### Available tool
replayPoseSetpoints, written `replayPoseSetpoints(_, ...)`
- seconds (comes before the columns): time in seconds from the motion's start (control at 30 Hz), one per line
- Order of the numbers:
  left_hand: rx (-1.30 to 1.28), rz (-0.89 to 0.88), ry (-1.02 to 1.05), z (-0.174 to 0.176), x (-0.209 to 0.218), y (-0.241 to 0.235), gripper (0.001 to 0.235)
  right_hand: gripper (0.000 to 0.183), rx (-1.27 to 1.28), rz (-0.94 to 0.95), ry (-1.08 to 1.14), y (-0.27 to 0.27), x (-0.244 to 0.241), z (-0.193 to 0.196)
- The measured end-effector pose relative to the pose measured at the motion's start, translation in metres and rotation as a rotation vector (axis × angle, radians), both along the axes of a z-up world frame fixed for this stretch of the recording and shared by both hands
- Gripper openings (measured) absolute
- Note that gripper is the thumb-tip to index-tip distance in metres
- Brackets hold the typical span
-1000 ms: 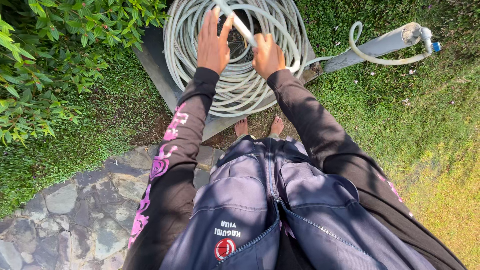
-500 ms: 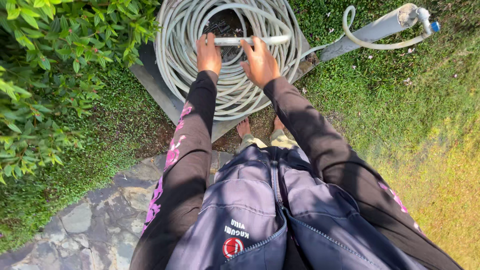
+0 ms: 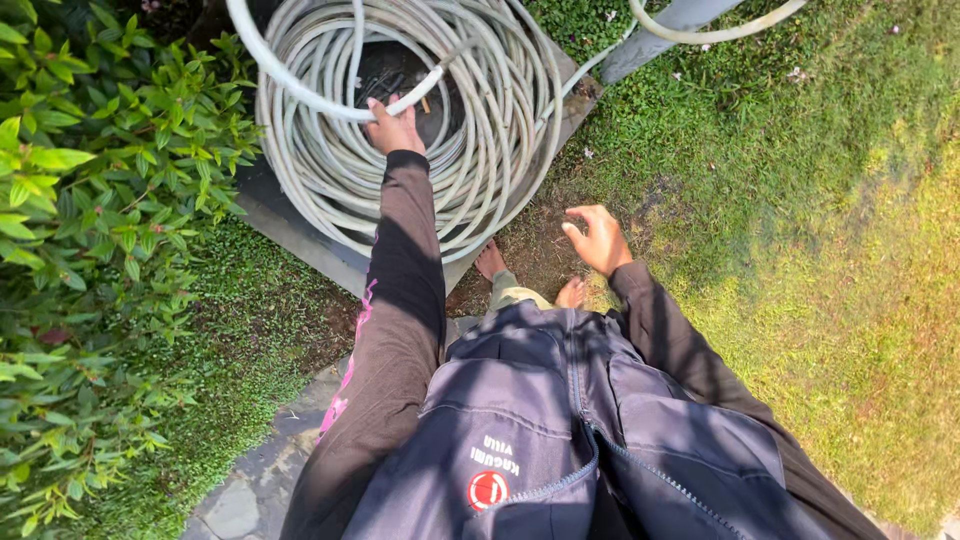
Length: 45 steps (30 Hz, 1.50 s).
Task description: The person winds a garden hose onto a reel by hand while standing in an outdoor garden.
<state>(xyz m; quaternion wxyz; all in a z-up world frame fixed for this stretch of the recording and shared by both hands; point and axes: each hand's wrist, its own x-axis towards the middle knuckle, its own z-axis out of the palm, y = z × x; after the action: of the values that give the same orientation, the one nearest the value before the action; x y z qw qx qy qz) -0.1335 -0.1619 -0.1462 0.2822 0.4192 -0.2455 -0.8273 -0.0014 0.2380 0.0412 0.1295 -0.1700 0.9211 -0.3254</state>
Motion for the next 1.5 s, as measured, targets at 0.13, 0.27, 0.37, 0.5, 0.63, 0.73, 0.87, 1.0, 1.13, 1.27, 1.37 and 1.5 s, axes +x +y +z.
replayPoseSetpoints(0.13, 0.381, 0.048, 0.378, -0.007, 0.003, 0.044, 0.059, 0.031, -0.01, -0.19, -0.246, -0.009, -0.002, -0.008)
replayPoseSetpoints(0.27, 0.711, 0.039, 0.48, -0.002, 0.024, 0.113, 0.057, 0.036, -0.302, -0.264, -0.352, -0.04, -0.047, -0.023)
replayPoseSetpoints(0.37, 0.658, -0.095, 0.515, 0.008, 0.047, 0.171, 0.062, 0.037, -0.503, -0.343, -0.531, -0.074, -0.094, -0.048)
replayPoseSetpoints(0.5, 0.668, -0.084, 0.493, 0.026, 0.056, 0.22, 0.03, 0.031, -0.612, -0.528, -0.561, -0.091, -0.137, -0.079)
replayPoseSetpoints(0.63, 0.735, -0.057, 0.488, 0.034, 0.058, 0.235, 0.028, 0.03, -0.702, -0.66, -0.556, -0.072, -0.152, -0.073)
replayPoseSetpoints(0.73, 0.691, -0.09, 0.482, 0.036, 0.066, 0.234, 0.026, 0.036, -0.89, -0.606, -0.668, -0.074, -0.149, -0.045)
replayPoseSetpoints(0.87, 0.666, -0.15, 0.529, 0.043, 0.077, 0.233, 0.026, 0.032, -0.951, -0.592, -0.649, -0.089, -0.149, -0.021)
replayPoseSetpoints(1.0, 0.554, -0.243, 0.469, 0.072, 0.098, 0.221, 0.027, 0.032, -0.865, -0.503, -0.597, -0.093, -0.152, -0.035)
replayPoseSetpoints(1.13, 0.378, -0.767, 0.115, 0.108, 0.117, 0.177, 0.049, 0.027, -0.92, -0.401, -0.596, -0.09, -0.155, -0.064)
replayPoseSetpoints(1.27, 0.015, -1.014, -0.071, 0.11, 0.078, 0.132, 0.046, 0.024, -0.83, -0.371, -0.557, -0.082, -0.152, -0.065)
replayPoseSetpoints(1.37, -0.157, -0.995, -0.062, 0.108, -0.009, 0.128, 0.045, 0.02, -0.789, -0.357, -0.61, -0.076, -0.147, -0.051)
replayPoseSetpoints(1.5, -0.166, -0.931, -0.025, 0.107, -0.103, 0.146, 0.045, 0.013, -0.669, -0.249, -0.593, -0.062, -0.148, -0.044)
